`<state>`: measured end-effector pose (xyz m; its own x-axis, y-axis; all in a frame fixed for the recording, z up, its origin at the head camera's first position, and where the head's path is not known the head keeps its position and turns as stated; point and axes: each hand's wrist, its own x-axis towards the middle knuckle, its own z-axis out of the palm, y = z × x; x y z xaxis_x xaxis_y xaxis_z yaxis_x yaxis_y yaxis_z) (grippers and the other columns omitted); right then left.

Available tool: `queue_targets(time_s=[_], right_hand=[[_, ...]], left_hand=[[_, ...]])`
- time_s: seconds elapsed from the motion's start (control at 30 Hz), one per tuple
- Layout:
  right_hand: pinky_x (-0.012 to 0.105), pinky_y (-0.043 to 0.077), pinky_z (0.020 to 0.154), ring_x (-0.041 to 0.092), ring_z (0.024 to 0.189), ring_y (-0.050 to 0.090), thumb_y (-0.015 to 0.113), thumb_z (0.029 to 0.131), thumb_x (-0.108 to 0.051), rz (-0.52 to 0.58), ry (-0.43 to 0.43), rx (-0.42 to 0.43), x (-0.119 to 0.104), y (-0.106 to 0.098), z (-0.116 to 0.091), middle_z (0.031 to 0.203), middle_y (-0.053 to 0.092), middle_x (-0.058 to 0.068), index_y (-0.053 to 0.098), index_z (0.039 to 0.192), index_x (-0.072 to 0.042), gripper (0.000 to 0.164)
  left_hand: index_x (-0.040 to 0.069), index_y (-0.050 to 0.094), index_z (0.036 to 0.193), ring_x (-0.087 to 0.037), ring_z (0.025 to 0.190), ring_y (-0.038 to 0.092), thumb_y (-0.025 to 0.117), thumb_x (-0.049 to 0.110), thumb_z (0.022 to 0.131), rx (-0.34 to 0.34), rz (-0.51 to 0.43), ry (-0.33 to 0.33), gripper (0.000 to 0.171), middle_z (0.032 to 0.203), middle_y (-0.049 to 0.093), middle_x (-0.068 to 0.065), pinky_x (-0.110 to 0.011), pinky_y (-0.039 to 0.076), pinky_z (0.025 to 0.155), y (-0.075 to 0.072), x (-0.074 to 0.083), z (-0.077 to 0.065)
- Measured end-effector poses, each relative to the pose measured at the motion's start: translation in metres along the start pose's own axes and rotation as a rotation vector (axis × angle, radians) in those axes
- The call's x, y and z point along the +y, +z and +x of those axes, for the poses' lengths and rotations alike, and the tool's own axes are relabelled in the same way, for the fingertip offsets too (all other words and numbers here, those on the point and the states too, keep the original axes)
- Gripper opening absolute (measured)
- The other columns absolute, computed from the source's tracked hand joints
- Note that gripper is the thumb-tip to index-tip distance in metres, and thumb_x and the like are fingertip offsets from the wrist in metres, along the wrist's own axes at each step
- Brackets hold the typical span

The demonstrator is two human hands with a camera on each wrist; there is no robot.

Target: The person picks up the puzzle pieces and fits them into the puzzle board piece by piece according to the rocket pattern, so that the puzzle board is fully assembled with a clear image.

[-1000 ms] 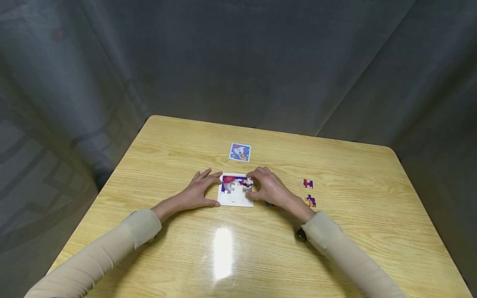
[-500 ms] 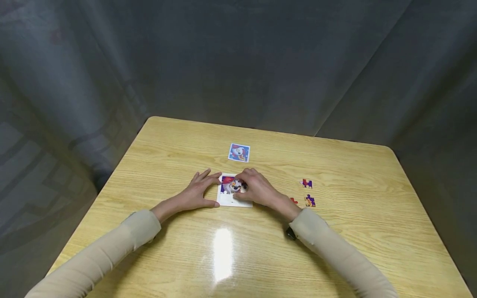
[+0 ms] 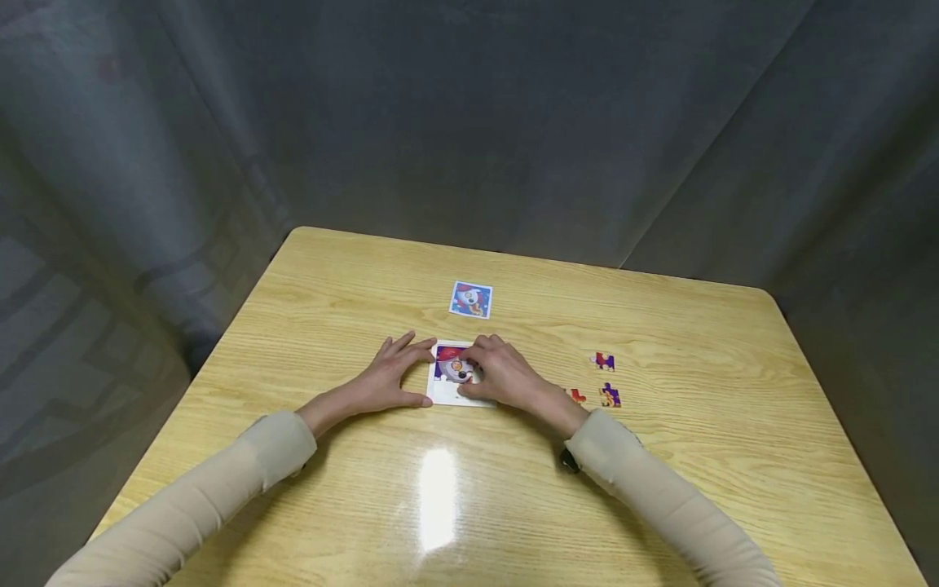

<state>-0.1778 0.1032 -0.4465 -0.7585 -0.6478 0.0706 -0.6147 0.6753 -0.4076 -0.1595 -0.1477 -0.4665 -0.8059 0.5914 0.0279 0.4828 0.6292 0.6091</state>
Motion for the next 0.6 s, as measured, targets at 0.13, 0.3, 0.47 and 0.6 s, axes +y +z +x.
queue_targets(time_s=[0.13,0.3,0.47,0.6], right_hand=[[0.032,0.043,0.071,0.016,0.084,0.048,0.082,0.076,-0.036,-0.019,-0.006,-0.002,-0.0003,0.0002,-0.0006,0.100,0.061,0.004,0.068,0.116,-0.007,0.052],[0.033,0.044,0.072,0.017,0.086,0.050,0.081,0.076,-0.037,-0.039,-0.017,0.008,-0.0004,-0.0013,-0.0022,0.102,0.061,0.006,0.067,0.117,-0.006,0.053],[0.034,0.045,0.072,0.018,0.086,0.051,0.082,0.076,-0.036,-0.034,-0.025,0.043,-0.0003,-0.0033,-0.0039,0.101,0.062,0.005,0.069,0.111,-0.005,0.049],[0.032,0.044,0.070,0.017,0.084,0.050,0.081,0.077,-0.033,-0.025,-0.041,0.054,0.0007,-0.0030,-0.0037,0.098,0.061,0.004,0.070,0.111,-0.005,0.045]], left_hand=[[0.010,0.053,0.128,-0.040,0.145,0.011,0.079,0.039,0.078,0.005,0.003,0.005,0.063,0.154,0.033,-0.009,-0.064,-0.001,0.112,0.0003,-0.0005,0.0002],[0.011,0.053,0.128,-0.040,0.145,0.011,0.079,0.039,0.078,0.005,0.007,0.003,0.063,0.155,0.033,-0.009,-0.063,-0.001,0.112,0.0011,-0.0016,0.0005],[0.011,0.053,0.127,-0.040,0.145,0.011,0.078,0.040,0.078,0.005,0.007,0.002,0.063,0.154,0.033,-0.009,-0.064,-0.001,0.112,0.0014,-0.0016,0.0010],[0.011,0.053,0.127,-0.040,0.145,0.011,0.079,0.040,0.078,0.007,0.009,-0.002,0.062,0.154,0.033,-0.008,-0.063,-0.001,0.112,0.0012,-0.0014,0.0012]])
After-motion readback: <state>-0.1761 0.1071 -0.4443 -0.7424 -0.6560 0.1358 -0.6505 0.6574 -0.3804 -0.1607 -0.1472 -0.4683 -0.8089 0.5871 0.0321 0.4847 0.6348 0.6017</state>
